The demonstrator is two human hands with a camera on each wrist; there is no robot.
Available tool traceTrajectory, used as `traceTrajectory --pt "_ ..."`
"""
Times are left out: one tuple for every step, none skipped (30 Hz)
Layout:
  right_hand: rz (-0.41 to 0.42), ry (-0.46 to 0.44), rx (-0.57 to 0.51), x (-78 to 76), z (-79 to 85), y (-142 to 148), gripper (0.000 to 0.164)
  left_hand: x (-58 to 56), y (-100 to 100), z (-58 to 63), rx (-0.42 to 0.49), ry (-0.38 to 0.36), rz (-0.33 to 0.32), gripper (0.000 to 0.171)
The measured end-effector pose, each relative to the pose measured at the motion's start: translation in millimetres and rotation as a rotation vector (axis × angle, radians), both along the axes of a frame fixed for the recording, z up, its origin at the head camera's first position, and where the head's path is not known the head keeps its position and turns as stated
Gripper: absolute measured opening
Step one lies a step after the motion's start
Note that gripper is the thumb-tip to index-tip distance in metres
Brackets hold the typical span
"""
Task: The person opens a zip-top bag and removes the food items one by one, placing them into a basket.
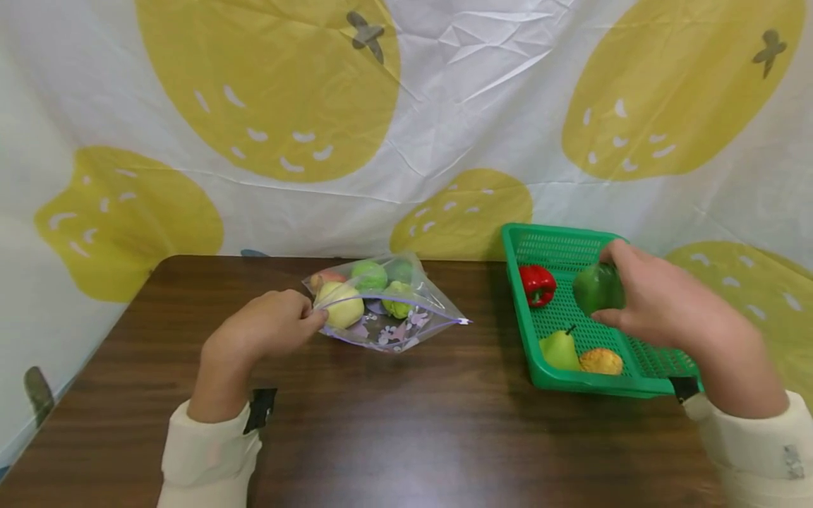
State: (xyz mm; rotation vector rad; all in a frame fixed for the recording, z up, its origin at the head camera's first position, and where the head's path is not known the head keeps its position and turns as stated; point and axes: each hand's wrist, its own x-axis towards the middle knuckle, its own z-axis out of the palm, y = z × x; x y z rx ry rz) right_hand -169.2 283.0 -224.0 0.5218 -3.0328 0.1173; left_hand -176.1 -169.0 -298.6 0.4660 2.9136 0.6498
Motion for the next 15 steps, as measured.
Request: traceTrajectory --pt "-0.010 -0.010 0.002 -2.8 -1.4 3.2 0.068 0.2 0.0 0.1 -0.002 0.000 0.001 0.043" --pt "-0.017 -0.018 0.004 -5.5 -2.9 6.6 0.066 0.0 0.1 -0.2 -0.002 0.003 -0.003 0.043" --pt "-0.023 -0.028 0.004 -8.1 -4.7 10.3 0.065 -0.2 0.2 -0.6 -0.003 0.006 -0.005 0.043" --pt "-0.034 -0.038 0.009 -10.5 -6.7 13.8 0.065 -0.7 0.1 -1.5 -0.002 0.013 -0.009 0.043" --pt "-0.044 -0.052 0.016 -12.8 -9.0 17.2 0.064 -1.0 0.1 -2.2 -0.003 0.018 -0.010 0.042" --pt "-0.054 -0.070 0.023 -14.8 -11.3 20.8 0.064 -1.3 0.0 -2.7 -0.004 0.019 -0.010 0.042" --pt "-0.063 -0.090 0.032 -16.9 -13.8 24.6 0.064 -1.5 0.1 -3.2 -0.003 0.021 -0.012 0.042" --pt "-0.068 -0.109 0.043 -18.9 -16.2 28.3 0.065 -1.6 0.1 -3.7 -0.002 0.022 -0.013 0.041" --pt "-0.073 -0.128 0.051 -21.1 -18.9 31.7 0.066 -1.8 0.3 -3.9 -0.003 0.021 -0.011 0.041" --pt "-0.080 -0.140 0.063 -22.9 -21.5 34.5 0.066 -1.9 0.3 -3.9 -0.003 0.020 -0.009 0.041" --pt "-0.077 -0.150 0.070 -25.2 -24.2 37.6 0.066 -1.8 0.5 -3.7 -0.005 0.020 -0.005 0.041" --pt "-0.074 -0.157 0.078 -27.6 -26.8 40.2 0.066 -2.6 0.0 -4.8 -0.005 0.024 -0.005 0.041" --pt "-0.068 -0.157 0.087 -30.1 -29.3 42.1 0.065 -2.5 0.1 -4.5 -0.006 0.025 -0.004 0.041" --pt "-0.060 -0.158 0.094 -32.4 -31.7 43.8 0.063 -2.3 0.2 -4.2 -0.007 0.026 -0.003 0.040" --pt "-0.054 -0.160 0.100 -34.7 -34.0 45.1 0.062 -2.1 0.3 -3.8 -0.008 0.028 -0.005 0.040"
